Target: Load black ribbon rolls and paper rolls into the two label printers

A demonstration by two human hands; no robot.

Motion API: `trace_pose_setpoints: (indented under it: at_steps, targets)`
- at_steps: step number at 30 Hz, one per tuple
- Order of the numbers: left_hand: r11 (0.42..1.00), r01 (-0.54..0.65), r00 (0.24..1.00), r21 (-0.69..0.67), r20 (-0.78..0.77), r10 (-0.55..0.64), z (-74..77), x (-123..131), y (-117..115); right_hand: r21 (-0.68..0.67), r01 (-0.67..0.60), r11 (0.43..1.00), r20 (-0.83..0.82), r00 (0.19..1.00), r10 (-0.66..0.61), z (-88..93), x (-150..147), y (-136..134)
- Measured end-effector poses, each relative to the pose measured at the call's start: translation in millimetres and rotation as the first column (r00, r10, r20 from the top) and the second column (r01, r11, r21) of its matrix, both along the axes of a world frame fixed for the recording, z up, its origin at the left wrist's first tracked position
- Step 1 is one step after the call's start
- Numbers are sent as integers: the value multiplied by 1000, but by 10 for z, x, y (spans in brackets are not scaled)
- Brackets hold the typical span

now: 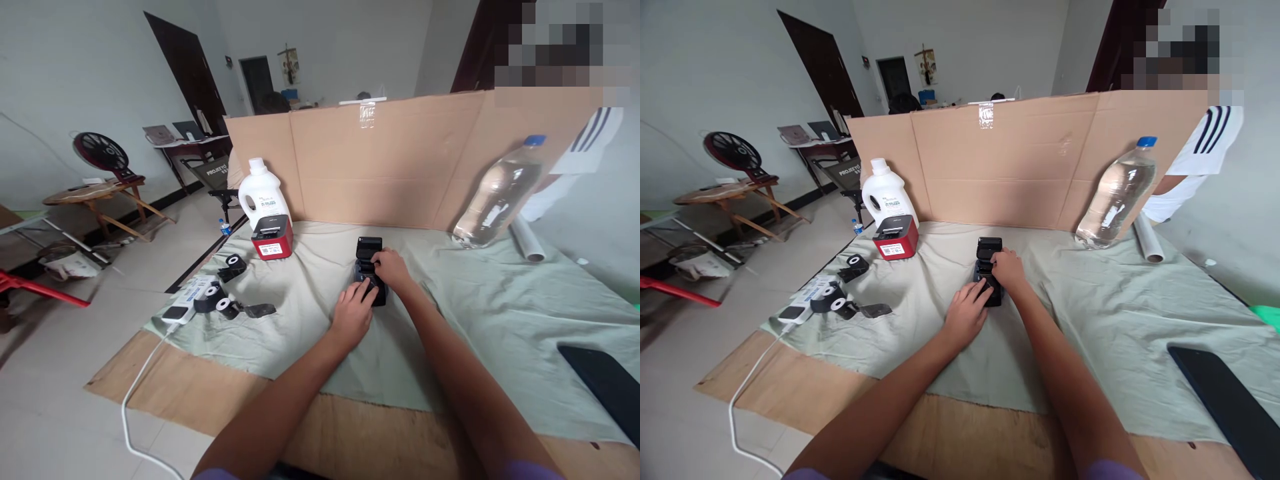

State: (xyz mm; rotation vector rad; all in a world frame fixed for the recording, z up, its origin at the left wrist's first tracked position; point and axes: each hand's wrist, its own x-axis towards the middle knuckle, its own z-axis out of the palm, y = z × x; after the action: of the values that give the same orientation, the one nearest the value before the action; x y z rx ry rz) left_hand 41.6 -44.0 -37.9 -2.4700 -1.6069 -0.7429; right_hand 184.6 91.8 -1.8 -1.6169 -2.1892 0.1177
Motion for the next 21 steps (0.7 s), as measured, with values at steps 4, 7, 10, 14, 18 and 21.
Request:
trace_pose_setpoints:
  at_steps: [4, 7, 10, 14, 18, 21]
  targets:
    - [999, -31, 999, 20, -34, 32, 6, 9, 34, 144, 123, 982, -202, 975, -93, -29, 20, 160]
    - [999, -53, 998, 10, -22, 53, 50, 24, 33, 96, 67, 993, -432, 902, -20, -24, 31, 344]
    - [993, -93, 992, -75, 74, 98, 118, 45, -41, 29, -31, 999, -494, 868, 42, -10, 42, 421]
    - [932, -181, 945, -315, 205, 253, 173, 71, -188, 136, -225, 965, -404, 876, 262, -21, 199, 268]
    - [870, -153, 857, -469, 375, 353, 182, 78, -203, 0, -402, 915, -405, 837, 368, -28, 395, 79]
    - [853, -108, 756, -510, 516, 404, 190, 82, -135, -151, -332, 931, -513, 831, 213, -8, 396, 76]
